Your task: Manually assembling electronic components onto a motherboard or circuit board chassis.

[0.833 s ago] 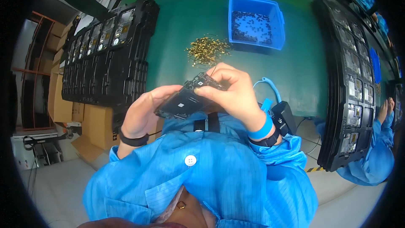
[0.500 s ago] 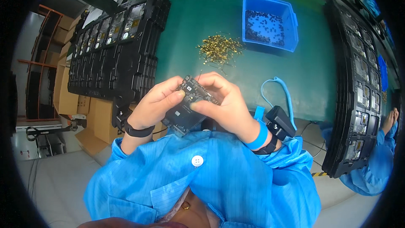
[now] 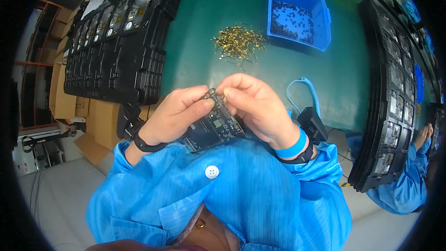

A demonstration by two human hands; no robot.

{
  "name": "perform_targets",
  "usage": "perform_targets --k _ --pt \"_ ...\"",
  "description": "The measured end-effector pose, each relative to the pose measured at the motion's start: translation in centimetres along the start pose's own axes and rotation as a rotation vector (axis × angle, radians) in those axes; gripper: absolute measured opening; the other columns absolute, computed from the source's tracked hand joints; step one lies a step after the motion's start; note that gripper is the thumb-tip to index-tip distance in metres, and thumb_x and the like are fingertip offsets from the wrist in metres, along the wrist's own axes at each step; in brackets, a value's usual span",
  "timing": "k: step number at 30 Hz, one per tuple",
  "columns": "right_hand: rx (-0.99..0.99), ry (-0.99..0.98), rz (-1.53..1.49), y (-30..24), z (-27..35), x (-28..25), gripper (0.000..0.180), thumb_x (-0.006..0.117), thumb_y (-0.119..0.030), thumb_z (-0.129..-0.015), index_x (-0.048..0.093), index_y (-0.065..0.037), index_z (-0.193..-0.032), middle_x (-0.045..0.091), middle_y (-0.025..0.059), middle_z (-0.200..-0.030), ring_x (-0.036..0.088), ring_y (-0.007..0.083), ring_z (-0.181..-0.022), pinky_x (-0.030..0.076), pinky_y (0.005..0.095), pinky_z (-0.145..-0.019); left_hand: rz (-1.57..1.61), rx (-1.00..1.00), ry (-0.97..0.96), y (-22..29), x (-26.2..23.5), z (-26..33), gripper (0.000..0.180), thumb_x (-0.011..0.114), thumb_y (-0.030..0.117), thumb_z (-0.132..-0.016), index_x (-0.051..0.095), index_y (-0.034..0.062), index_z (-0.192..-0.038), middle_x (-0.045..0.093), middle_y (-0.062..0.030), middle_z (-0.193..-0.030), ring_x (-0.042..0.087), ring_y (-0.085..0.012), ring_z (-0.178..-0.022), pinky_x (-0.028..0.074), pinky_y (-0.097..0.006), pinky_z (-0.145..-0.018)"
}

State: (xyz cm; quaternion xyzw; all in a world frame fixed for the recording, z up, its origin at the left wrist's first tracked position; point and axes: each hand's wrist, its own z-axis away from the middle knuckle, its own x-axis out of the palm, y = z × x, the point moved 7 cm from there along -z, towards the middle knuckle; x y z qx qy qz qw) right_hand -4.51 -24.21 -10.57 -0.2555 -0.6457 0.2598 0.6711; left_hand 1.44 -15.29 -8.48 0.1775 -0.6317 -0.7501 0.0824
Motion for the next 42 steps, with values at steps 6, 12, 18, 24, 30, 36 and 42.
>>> perform_targets --k 6,12,18,24,30,36,42 --pt "0.044 -0.034 -0.027 -0.1 0.5 -0.6 0.018 0.053 -0.016 -0.087 0.057 -0.001 -0.096 0.053 0.0 -0.081 0.048 0.0062 -0.072 0.04 0.0199 -0.067 -0.113 0.046 0.011 1.0 0.0 0.0 0.029 0.048 0.022 -0.088 0.043 -0.0015 -0.072 0.04 -0.0151 -0.059 0.037 -0.0207 -0.053 0.034 -0.033 -0.051" --pt "0.072 -0.066 0.086 -0.7 0.5 -0.3 0.014 0.054 -0.015 -0.086 0.057 -0.002 -0.091 0.053 -0.0002 -0.082 0.048 0.0066 -0.074 0.04 0.0205 -0.068 -0.258 0.041 -0.048 1.2 0.1 -0.2 0.025 0.049 0.021 -0.087 0.048 -0.0005 -0.075 0.044 -0.0091 -0.059 0.041 -0.0139 -0.055 0.036 -0.029 -0.051" --pt "0.029 -0.103 0.402 -2.0 0.3 0.0 0.006 0.055 -0.008 -0.084 0.056 -0.002 -0.085 0.05 0.0 -0.084 0.048 0.0076 -0.077 0.041 0.0228 -0.069 -0.348 0.116 -0.042 1.8 0.1 -0.3 0.024 0.051 0.019 -0.085 0.044 0.0004 -0.071 0.041 -0.0146 -0.057 0.04 -0.0249 -0.048 0.033 -0.034 -0.047" --pt "-0.091 -0.14 0.908 -4.0 0.7 1.5 0.003 0.057 -0.002 -0.08 0.056 -0.002 -0.082 0.05 0.0027 -0.08 0.05 0.0123 -0.075 0.041 0.0248 -0.066 -0.459 0.123 -0.024 2.0 0.3 0.2 0.021 0.051 0.017 -0.083 0.046 0.001 -0.071 0.045 -0.0172 -0.06 0.048 -0.0363 -0.057 0.035 -0.039 -0.048" --pt "-0.325 -0.158 1.373 -5.2 1.5 3.7 0.01 0.061 0.001 -0.072 0.056 -0.005 -0.079 0.049 0.0069 -0.076 0.051 0.022 -0.07 0.042 0.0294 -0.061 -0.483 0.159 -0.019 2.4 0.5 0.5 0.02 0.053 0.017 -0.082 0.046 0.0013 -0.071 0.046 -0.0168 -0.059 0.048 -0.0367 -0.055 0.034 -0.04 -0.048" --pt "-0.507 -0.207 1.588 -5.3 2.5 4.9 0.014 0.065 -0.003 -0.068 0.056 -0.004 -0.078 0.049 0.0081 -0.076 0.051 0.025 -0.067 0.042 0.0323 -0.056 -0.438 0.154 -0.032 2.5 0.8 0.8 0.021 0.054 0.017 -0.081 0.046 0.0012 -0.07 0.048 -0.0166 -0.059 0.049 -0.0357 -0.055 0.034 -0.04 -0.047" --pt "-0.603 -0.24 1.638 -5.3 2.9 5.4 0.017 0.065 -0.003 -0.064 0.056 -0.003 -0.078 0.049 0.0092 -0.075 0.051 0.0251 -0.064 0.041 0.0327 -0.054 -0.454 0.185 -0.019 2.7 0.8 1.1 0.02 0.056 0.016 -0.08 0.048 0.0015 -0.07 0.049 -0.0155 -0.058 0.049 -0.0341 -0.053 0.034 -0.039 -0.048"
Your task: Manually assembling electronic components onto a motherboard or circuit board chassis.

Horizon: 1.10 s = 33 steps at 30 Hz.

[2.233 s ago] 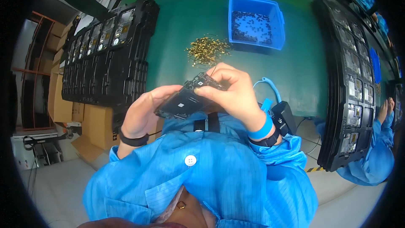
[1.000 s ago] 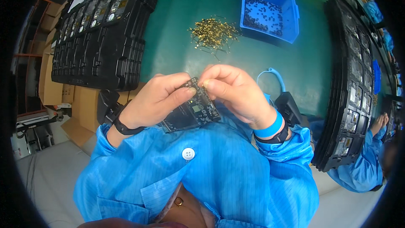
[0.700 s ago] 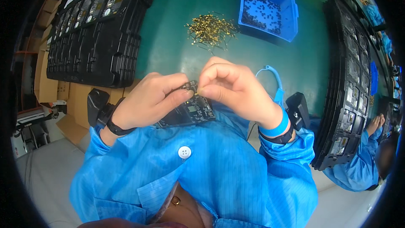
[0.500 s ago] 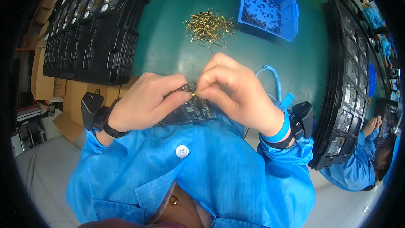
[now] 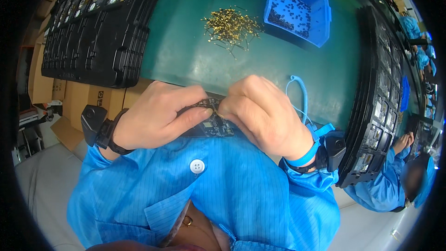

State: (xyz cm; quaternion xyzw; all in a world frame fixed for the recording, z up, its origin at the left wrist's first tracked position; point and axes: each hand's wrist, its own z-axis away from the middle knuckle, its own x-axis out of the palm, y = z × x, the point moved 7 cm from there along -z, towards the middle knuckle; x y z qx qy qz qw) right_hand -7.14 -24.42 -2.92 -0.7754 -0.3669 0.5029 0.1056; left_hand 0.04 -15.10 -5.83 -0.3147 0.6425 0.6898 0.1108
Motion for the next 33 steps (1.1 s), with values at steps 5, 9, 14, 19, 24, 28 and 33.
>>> perform_targets --k 5,9,14,19,24,28,33 --pt "-0.031 -0.006 0.006 -0.3 -0.1 -0.1 0.018 0.064 -0.004 -0.063 0.056 -0.001 -0.078 0.049 0.0099 -0.074 0.051 0.0246 -0.064 0.041 0.0325 -0.054 -0.006 -0.001 0.004 0.3 -0.1 0.1 0.018 0.057 0.016 -0.079 0.049 0.0019 -0.07 0.05 -0.0151 -0.058 0.049 -0.0334 -0.054 0.035 -0.039 -0.049" --pt "-0.05 -0.022 0.04 -0.5 -0.1 0.0 0.017 0.062 -0.005 -0.063 0.056 -0.001 -0.078 0.049 0.0103 -0.075 0.051 0.0246 -0.064 0.04 0.0325 -0.054 -0.028 0.005 0.012 0.4 -0.1 0.2 0.017 0.059 0.015 -0.077 0.051 0.0017 -0.073 0.052 -0.0149 -0.06 0.051 -0.0332 -0.056 0.037 -0.038 -0.05" --pt "-0.017 -0.047 0.052 -0.6 0.0 0.0 0.017 0.057 -0.008 -0.064 0.057 0.0 -0.079 0.05 0.0108 -0.076 0.051 0.0248 -0.064 0.04 0.0321 -0.056 -0.04 -0.013 0.001 0.4 -0.1 0.2 0.015 0.06 0.015 -0.076 0.053 0.0018 -0.076 0.054 -0.0144 -0.062 0.053 -0.033 -0.057 0.039 -0.038 -0.05" --pt "-0.038 -0.072 0.11 -1.2 -0.2 0.0 0.021 0.055 -0.009 -0.063 0.057 0.001 -0.081 0.051 0.0111 -0.077 0.05 0.0243 -0.064 0.04 0.031 -0.056 -0.032 -0.023 0.018 0.4 -0.1 0.4 0.012 0.06 0.013 -0.076 0.054 0.0019 -0.076 0.055 -0.014 -0.063 0.054 -0.0321 -0.058 0.04 -0.037 -0.051" --pt "-0.064 -0.008 0.096 -1.0 0.2 0.2 0.02 0.057 -0.007 -0.063 0.057 0.001 -0.081 0.053 0.0117 -0.077 0.053 0.0253 -0.064 0.043 0.0321 -0.055 -0.03 -0.019 0.048 0.5 -0.3 0.4 0.011 0.06 0.012 -0.075 0.054 0.0022 -0.075 0.055 -0.0135 -0.063 0.055 -0.0316 -0.058 0.04 -0.036 -0.05" --pt "0.082 0.132 -0.122 -0.5 0.4 -0.2 0.019 0.065 -0.002 -0.064 0.055 0.001 -0.08 0.056 0.0119 -0.077 0.057 0.027 -0.067 0.047 0.0332 -0.056 -0.06 -0.021 0.046 0.8 -0.2 0.7 0.011 0.06 0.013 -0.076 0.054 0.003 -0.075 0.054 -0.0128 -0.062 0.054 -0.0314 -0.058 0.04 -0.037 -0.049" --pt "0.14 0.144 -0.119 -0.8 0.4 0.0 0.021 0.069 0.0 -0.063 0.055 0.0 -0.079 0.057 0.0103 -0.076 0.057 0.0258 -0.067 0.047 0.0315 -0.056 -0.156 0.015 0.095 1.1 -0.1 0.8 0.014 0.061 0.015 -0.076 0.053 0.0036 -0.074 0.052 -0.0113 -0.06 0.053 -0.0304 -0.056 0.039 -0.037 -0.049"
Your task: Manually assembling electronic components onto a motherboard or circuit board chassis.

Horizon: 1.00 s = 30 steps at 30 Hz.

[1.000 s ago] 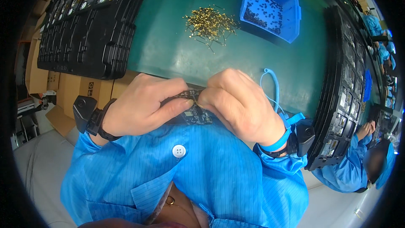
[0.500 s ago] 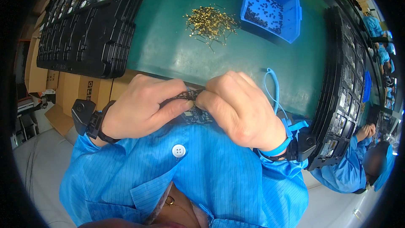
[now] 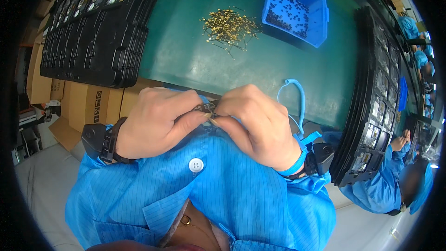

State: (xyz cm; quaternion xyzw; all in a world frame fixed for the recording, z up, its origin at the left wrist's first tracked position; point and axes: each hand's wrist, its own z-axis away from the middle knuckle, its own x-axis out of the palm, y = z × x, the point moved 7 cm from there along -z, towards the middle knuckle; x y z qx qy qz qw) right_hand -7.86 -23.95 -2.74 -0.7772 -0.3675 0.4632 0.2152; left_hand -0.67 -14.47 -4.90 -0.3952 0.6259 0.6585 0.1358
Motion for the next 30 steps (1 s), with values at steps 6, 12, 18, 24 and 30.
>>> perform_targets --k 6,12,18,24,30 --pt "-0.03 0.026 0.097 -0.5 0.1 -0.2 0.021 0.067 0.001 -0.06 0.056 0.0 -0.079 0.057 0.0097 -0.075 0.058 0.0245 -0.066 0.047 0.0299 -0.054 -0.038 0.061 0.103 0.7 -0.4 0.3 0.013 0.063 0.014 -0.074 0.054 0.004 -0.075 0.052 -0.01 -0.06 0.053 -0.0287 -0.055 0.04 -0.036 -0.05" --pt "-0.045 0.023 0.146 -1.0 0.3 -0.3 0.019 0.065 0.007 -0.065 0.053 0.0 -0.077 0.056 0.01 -0.07 0.057 0.0223 -0.065 0.052 0.036 -0.067 -0.058 0.097 0.153 1.2 -0.6 0.4 0.014 0.064 0.012 -0.071 0.056 0.0038 -0.078 0.054 -0.0099 -0.061 0.054 -0.0278 -0.054 0.042 -0.035 -0.049" --pt "-0.15 0.035 0.187 -1.1 0.6 -0.2 0.023 0.064 0.003 -0.059 0.056 0.001 -0.08 0.057 0.0126 -0.076 0.059 0.0263 -0.066 0.049 0.0305 -0.055 -0.09 0.104 0.16 1.4 -0.6 0.5 0.013 0.064 0.01 -0.071 0.056 0.0035 -0.079 0.054 -0.0093 -0.061 0.054 -0.0268 -0.053 0.042 -0.034 -0.049" --pt "-0.059 0.045 0.073 -0.9 0.1 -0.5 0.021 0.067 0.003 -0.062 0.057 0.002 -0.081 0.06 0.0123 -0.077 0.06 0.0257 -0.067 0.049 0.0295 -0.055 -0.076 0.108 0.148 1.4 -0.5 0.5 0.012 0.064 0.011 -0.073 0.057 0.0032 -0.078 0.054 -0.0087 -0.061 0.055 -0.0255 -0.053 0.041 -0.034 -0.048" --pt "0.02 0.088 0.097 -0.8 0.5 -0.8 0.019 0.07 0.002 -0.062 0.06 0.001 -0.078 0.063 0.01 -0.074 0.063 0.0227 -0.066 0.05 0.0274 -0.054 -0.067 0.121 0.182 1.6 -0.5 0.5 0.012 0.064 0.012 -0.074 0.057 0.0032 -0.077 0.053 -0.0087 -0.06 0.054 -0.0248 -0.051 0.04 -0.033 -0.047"
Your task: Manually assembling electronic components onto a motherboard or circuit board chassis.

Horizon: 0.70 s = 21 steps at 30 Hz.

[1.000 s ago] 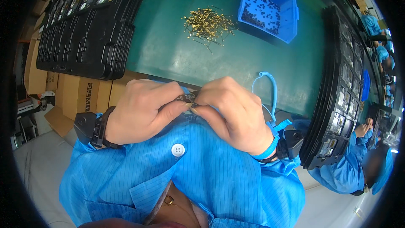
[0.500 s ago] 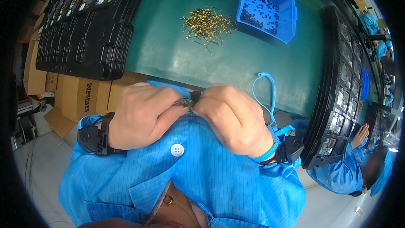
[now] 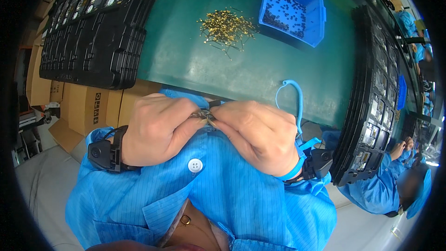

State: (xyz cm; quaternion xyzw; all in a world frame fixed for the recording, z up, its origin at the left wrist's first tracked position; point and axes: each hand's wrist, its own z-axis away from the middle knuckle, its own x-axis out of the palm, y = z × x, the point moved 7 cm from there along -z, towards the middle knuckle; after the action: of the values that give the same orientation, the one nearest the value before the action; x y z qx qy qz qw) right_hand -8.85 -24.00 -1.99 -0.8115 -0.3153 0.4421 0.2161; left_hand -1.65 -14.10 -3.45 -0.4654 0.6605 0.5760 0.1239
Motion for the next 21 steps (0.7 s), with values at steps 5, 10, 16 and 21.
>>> perform_targets --k 5,10,16,21 --pt "0.001 0.026 -0.002 -0.05 0.16 -0.08 0.017 0.07 0.002 -0.061 0.061 0.001 -0.076 0.063 0.0101 -0.073 0.063 0.0227 -0.065 0.05 0.0267 -0.054 0.012 -0.003 0.009 0.01 0.11 0.07 0.012 0.064 0.013 -0.074 0.057 0.0033 -0.076 0.053 -0.0088 -0.06 0.054 -0.0249 -0.051 0.04 -0.033 -0.046" --pt "-0.031 0.061 0.052 -0.26 0.19 -0.13 0.018 0.07 0.003 -0.06 0.061 0.001 -0.075 0.063 0.0106 -0.071 0.063 0.0219 -0.062 0.049 0.0263 -0.051 -0.007 0.004 0.012 0.11 0.19 -0.01 0.012 0.063 0.012 -0.074 0.056 0.003 -0.077 0.052 -0.009 -0.059 0.054 -0.0252 -0.051 0.039 -0.034 -0.046" --pt "-0.024 0.067 0.039 -0.09 0.29 -0.04 0.018 0.07 0.003 -0.059 0.061 0.002 -0.075 0.063 0.0104 -0.07 0.063 0.0215 -0.06 0.049 0.0255 -0.05 -0.011 -0.001 -0.013 -0.01 0.45 0.0 0.012 0.062 0.012 -0.075 0.055 0.0027 -0.076 0.051 -0.0092 -0.058 0.053 -0.0256 -0.051 0.039 -0.034 -0.046" --pt "-0.024 0.069 0.035 -0.19 0.3 -0.12 0.018 0.069 0.003 -0.058 0.061 0.001 -0.075 0.063 0.0104 -0.07 0.063 0.0214 -0.059 0.049 0.0256 -0.049 -0.009 -0.004 -0.036 0.05 0.56 0.01 0.015 0.063 0.011 -0.072 0.051 0.0019 -0.071 0.05 -0.0102 -0.057 0.051 -0.0267 -0.049 0.038 -0.035 -0.045"
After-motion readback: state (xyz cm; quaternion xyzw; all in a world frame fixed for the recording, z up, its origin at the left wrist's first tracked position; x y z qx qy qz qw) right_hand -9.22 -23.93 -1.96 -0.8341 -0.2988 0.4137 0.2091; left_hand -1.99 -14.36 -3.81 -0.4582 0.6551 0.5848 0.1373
